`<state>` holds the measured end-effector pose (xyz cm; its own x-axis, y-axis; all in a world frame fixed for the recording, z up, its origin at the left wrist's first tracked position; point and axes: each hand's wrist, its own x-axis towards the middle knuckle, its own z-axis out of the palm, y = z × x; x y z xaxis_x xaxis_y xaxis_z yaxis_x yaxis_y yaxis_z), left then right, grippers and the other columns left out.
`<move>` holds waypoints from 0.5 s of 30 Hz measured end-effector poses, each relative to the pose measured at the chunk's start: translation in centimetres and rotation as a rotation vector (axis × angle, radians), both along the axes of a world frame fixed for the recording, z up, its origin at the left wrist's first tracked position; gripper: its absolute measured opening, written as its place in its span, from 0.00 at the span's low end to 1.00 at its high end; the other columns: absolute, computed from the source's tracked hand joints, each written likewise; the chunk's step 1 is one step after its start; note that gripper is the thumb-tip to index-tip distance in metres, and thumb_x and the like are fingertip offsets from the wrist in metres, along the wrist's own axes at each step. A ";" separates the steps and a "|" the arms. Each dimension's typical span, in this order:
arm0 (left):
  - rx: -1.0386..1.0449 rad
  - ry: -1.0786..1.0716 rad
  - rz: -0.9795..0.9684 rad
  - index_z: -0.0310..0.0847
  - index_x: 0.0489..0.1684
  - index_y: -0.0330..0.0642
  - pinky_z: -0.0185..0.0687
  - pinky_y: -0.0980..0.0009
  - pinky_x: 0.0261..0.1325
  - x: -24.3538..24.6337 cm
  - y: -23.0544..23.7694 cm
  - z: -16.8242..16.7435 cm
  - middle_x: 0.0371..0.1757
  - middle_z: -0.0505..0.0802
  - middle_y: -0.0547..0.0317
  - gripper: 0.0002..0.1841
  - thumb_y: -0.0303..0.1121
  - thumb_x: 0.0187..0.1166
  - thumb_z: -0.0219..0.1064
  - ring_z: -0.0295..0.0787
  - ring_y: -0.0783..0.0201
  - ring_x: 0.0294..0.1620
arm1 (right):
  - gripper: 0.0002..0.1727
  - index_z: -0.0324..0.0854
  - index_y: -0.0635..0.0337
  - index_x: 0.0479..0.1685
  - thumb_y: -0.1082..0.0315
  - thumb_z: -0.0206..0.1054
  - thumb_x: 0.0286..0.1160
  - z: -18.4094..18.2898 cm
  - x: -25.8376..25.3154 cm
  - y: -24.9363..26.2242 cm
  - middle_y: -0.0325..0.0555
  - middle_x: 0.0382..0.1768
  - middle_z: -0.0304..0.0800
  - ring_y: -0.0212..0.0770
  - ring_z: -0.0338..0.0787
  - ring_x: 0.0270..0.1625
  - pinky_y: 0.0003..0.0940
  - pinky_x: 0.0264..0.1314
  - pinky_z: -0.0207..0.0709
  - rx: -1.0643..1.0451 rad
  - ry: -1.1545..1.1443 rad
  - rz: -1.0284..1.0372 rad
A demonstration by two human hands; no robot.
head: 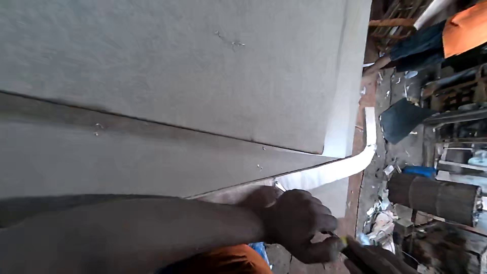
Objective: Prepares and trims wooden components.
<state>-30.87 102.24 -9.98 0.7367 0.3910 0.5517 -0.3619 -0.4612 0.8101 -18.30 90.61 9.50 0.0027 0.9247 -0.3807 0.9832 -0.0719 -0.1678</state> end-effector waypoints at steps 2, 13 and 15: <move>0.075 0.110 -0.072 0.85 0.24 0.46 0.80 0.57 0.32 0.1 -0.3 0.1 0.22 0.86 0.61 0.26 0.54 0.85 0.51 0.86 0.61 0.28 | 0.21 0.87 0.64 0.65 0.64 0.74 0.76 -2.0 0.6 -2.2 0.52 0.49 0.97 0.38 0.96 0.45 0.36 0.51 0.91 -0.005 0.236 -0.305; 0.204 0.125 -0.093 0.89 0.30 0.50 0.83 0.61 0.35 -0.5 0.1 -0.2 0.26 0.88 0.66 0.18 0.53 0.79 0.62 0.88 0.66 0.32 | 0.20 0.91 0.55 0.65 0.60 0.73 0.76 -4.8 0.4 -4.6 0.48 0.45 0.96 0.36 0.95 0.40 0.32 0.39 0.89 0.223 0.083 -0.160; 0.220 0.067 -0.092 0.90 0.35 0.50 0.84 0.61 0.36 -0.5 0.3 -0.4 0.28 0.90 0.66 0.17 0.52 0.75 0.66 0.88 0.65 0.33 | 0.21 0.89 0.56 0.66 0.59 0.73 0.77 -3.6 0.1 -4.1 0.49 0.46 0.96 0.38 0.95 0.40 0.35 0.40 0.90 0.178 0.065 -0.155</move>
<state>-31.32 102.53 -10.37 0.8013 0.1964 0.5651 -0.3595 -0.5968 0.7173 -18.24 86.53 5.94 0.1304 0.9677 -0.2157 0.9495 -0.1845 -0.2536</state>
